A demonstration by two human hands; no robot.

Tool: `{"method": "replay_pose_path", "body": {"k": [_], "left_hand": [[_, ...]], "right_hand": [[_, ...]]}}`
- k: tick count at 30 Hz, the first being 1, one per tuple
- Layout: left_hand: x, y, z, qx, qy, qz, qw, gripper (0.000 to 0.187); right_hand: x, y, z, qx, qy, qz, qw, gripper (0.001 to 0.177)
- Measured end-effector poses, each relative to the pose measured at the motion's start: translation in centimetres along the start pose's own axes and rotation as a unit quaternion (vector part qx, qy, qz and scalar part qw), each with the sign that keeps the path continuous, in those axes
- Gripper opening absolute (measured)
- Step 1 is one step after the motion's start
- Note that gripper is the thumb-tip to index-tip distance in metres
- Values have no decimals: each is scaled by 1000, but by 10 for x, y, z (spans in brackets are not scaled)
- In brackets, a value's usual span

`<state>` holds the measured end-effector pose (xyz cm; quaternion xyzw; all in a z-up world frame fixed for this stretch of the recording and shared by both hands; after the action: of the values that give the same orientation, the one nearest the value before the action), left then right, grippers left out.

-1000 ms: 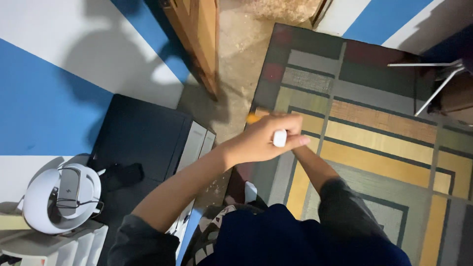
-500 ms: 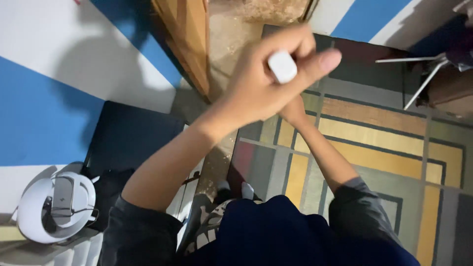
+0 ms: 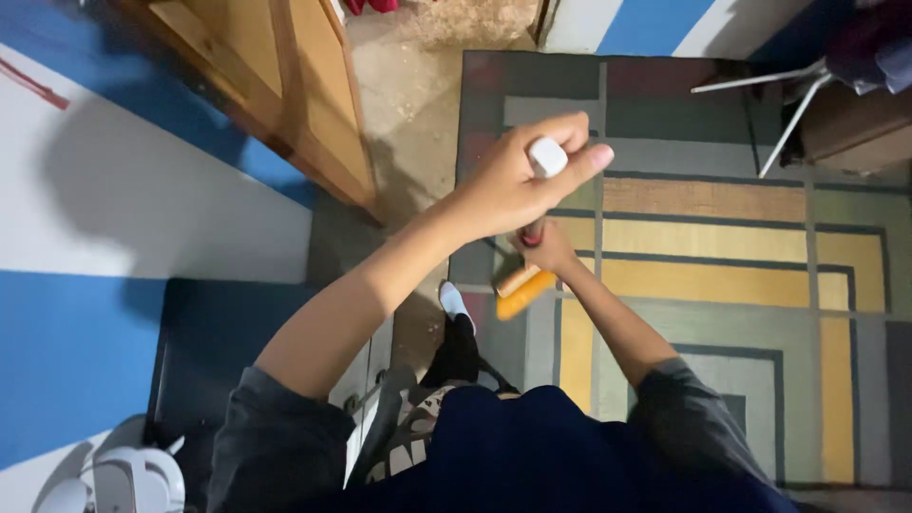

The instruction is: Sweep the floor and mats using a broom.

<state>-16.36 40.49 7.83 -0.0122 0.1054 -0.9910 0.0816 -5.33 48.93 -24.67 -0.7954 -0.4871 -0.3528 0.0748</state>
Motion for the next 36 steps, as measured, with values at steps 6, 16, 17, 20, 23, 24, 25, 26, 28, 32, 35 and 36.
{"method": "replay_pose_path", "body": {"k": [6,16,17,20,23,24,25,26,28,32,35,36], "left_hand": [[65,-47,-16,-109,-124,-12,986,42],[124,-105,27,-206,-165,-134,955,40],[130,-114,46,-239,-163,-137,947,41],[147,-131,84,-279,-156,-98,942,42],[167,-147,48,-222,-157,-93,958,44],[166,-149,36,-223,-159,-92,957,44],[166,-151,22,-223,-163,-68,959,45],[167,-153,8,-222,-166,-44,960,45],[165,-148,-8,-172,-165,-70,969,40],[125,-145,-84,-75,-183,-165,966,37],[122,-159,-97,-80,-179,-169,966,38],[125,-166,-89,-76,-179,-165,967,38]], "right_hand": [[23,-140,-56,159,-233,46,958,35],[68,-182,-178,138,-579,-72,801,46],[71,-184,-181,147,-552,-52,819,45],[71,-177,-174,210,-204,123,948,32],[36,-174,-125,-67,-32,2,997,28],[24,-183,-107,-64,-32,2,997,28],[18,-191,-95,9,-24,65,998,25],[10,-198,-83,83,-17,126,988,22],[-33,-265,-24,37,-408,109,906,21],[-22,-357,5,10,-524,70,849,31],[1,-378,-10,41,-152,56,986,43],[22,-357,-11,41,-153,51,986,43]]}}
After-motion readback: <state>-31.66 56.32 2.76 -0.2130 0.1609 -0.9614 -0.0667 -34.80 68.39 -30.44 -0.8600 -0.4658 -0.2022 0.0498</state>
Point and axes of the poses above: each hand's wrist, its own y-axis away from the middle knuckle, its own x-axis out of the back of the hand, z = x × y, the point moved 5 cm from there along -y, towards the middle knuckle
